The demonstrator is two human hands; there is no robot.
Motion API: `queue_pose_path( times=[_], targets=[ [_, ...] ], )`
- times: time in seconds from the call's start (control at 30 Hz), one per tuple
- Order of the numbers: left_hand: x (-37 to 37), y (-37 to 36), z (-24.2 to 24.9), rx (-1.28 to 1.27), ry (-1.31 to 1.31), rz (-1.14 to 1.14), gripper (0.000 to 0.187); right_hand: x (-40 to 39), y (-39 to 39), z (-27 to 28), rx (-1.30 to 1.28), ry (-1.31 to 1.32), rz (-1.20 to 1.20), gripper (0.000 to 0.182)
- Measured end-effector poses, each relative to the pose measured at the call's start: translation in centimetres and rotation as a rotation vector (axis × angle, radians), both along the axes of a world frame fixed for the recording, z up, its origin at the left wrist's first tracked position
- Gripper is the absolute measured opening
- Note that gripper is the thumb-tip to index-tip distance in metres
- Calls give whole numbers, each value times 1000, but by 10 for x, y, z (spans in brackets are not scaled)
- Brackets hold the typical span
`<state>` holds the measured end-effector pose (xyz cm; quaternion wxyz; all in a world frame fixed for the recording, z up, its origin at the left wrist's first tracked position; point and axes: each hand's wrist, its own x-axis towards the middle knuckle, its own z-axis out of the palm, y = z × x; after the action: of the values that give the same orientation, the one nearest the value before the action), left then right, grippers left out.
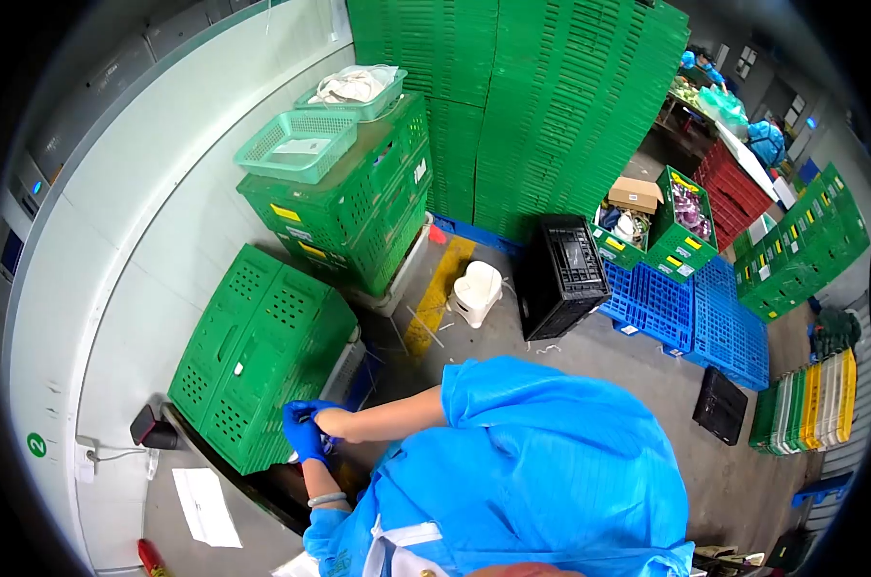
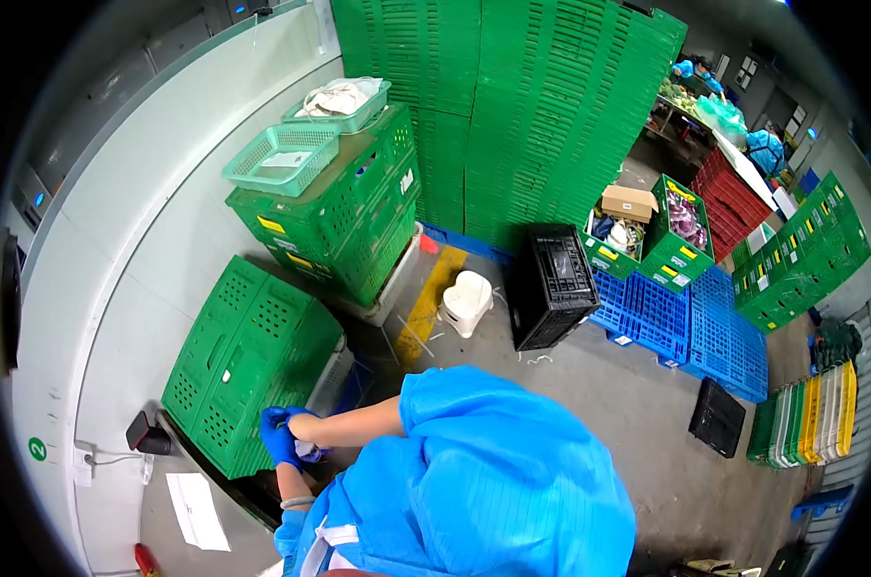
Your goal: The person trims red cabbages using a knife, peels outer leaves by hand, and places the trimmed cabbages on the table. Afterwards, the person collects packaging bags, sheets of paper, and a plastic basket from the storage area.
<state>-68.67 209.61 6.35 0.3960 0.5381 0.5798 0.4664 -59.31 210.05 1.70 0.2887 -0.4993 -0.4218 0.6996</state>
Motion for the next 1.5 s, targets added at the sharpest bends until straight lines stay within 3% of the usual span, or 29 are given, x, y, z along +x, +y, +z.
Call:
queue_pose_path(
  times=[0.03,0.07,0.1,0.13,0.17,0.2,0.27,0.3,0.33,0.37,0.4,0.47,0.53,0.6,0.7,0.77,0.87,0.93,1.03,1.07,1.13,1.3,1.37,1.4,1.43,1.47,1.5],
  targets=[
    [-4,11,-2,-54,-59,58,30,4,10,-5,-2,74,66,24],
    [-22,21,-10,-112,-118,119,29,29,1,89,26,103,360,27],
    [-71,37,-58,-114,-81,185,11,41,-14,120,340,153,359,32],
    [-99,65,-76,-183,-468,53,8,58,-25,151,650,199,354,39],
    [-127,86,-94,-252,-853,-74,11,83,-19,182,692,212,406,46],
    [-131,81,-60,-308,-865,-99,13,108,1,213,720,252,472,54],
    [-64,56,48,-243,-594,-96,33,130,40,182,1303,-240,222,66],
    [-24,49,94,-206,-445,-100,44,143,51,196,1178,-332,273,71],
    [20,49,119,-231,-657,112,44,154,64,194,1152,-278,331,75],
    [52,45,142,-126,-458,71,37,158,70,188,1073,-159,352,71],
    [53,49,120,-75,-576,-1,26,168,73,201,1075,-178,393,60],
    [72,45,137,-219,-728,-176,28,191,82,203,1160,-114,301,40],
    [85,37,152,-188,-945,-176,34,221,92,205,978,-98,210,39],
    [89,42,131,-252,-451,-137,39,258,112,193,766,-58,181,36],
    [112,35,101,-504,40,-384,46,282,112,194,652,-77,492,33],
    [131,31,60,-88,577,-473,41,276,101,196,608,-42,746,28],
    [134,58,39,-215,848,-683,21,259,81,157,675,-248,1067,34],
    [129,67,17,52,752,-316,11,233,83,129,694,-297,1156,28],
    [135,81,7,67,887,-433,12,177,83,73,907,-760,1553,23],
    [130,82,-8,106,949,-467,13,160,84,55,937,-808,1571,23],
    [114,73,18,30,823,-458,13,139,83,31,973,-860,1595,23],
    [32,83,11,69,658,-549,15,96,95,22,952,-865,1596,23],
    [-43,81,36,70,525,-411,16,84,100,29,923,-851,1586,23],
    [-89,75,47,96,372,-237,18,77,103,37,902,-836,1585,23],
    [-143,67,59,19,509,-160,18,69,105,40,880,-822,1574,23],
    [-198,51,30,175,424,119,17,63,110,45,868,-803,1568,23],
    [-248,38,43,-13,410,373,15,62,111,58,832,-776,1551,23]
  ],
)
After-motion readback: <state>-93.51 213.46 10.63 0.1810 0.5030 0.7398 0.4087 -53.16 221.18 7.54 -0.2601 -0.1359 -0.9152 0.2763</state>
